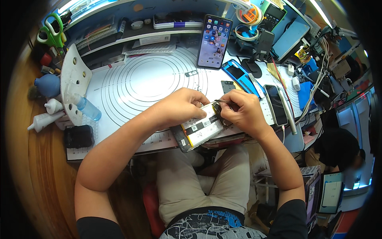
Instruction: The person uses a powered screwdriver to remove screws from the internal chassis of a mobile phone, disconnects internal components, and picks up a replacement battery.
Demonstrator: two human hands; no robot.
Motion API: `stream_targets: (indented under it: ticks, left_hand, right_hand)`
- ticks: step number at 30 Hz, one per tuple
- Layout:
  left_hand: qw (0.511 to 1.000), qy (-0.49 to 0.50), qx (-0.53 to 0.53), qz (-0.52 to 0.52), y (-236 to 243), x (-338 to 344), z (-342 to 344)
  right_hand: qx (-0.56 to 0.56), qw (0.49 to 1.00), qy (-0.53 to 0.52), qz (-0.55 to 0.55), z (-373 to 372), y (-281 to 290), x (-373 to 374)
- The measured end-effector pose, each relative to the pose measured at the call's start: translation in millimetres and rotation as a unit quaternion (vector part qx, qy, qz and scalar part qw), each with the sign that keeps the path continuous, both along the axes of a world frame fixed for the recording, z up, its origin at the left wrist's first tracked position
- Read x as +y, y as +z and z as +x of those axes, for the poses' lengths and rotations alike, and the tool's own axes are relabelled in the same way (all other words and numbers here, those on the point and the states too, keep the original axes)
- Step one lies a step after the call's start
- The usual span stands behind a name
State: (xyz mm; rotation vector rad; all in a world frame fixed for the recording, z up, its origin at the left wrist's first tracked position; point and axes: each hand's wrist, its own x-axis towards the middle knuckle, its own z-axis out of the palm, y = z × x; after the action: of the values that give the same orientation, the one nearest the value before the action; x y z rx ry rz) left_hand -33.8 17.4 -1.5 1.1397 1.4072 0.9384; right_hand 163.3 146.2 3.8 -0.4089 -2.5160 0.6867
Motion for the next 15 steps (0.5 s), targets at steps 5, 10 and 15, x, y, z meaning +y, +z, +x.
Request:
stream_targets:
  ticks: [5,10,15]
  left_hand:
    - [1.0,-0.014,0.025,0.01,2,-1,-1]
    - [0.999,-0.028,-0.034,-0.001,5,1,-4]
    - [0.998,-0.037,-0.045,0.028,9,-1,-9]
  right_hand:
    - [0.015,0.996,-0.003,-0.09,3,4,-5]
    - [0.04,0.985,-0.017,-0.166,3,8,-9]
    - [0.069,0.972,-0.012,-0.226,0,2,-16]
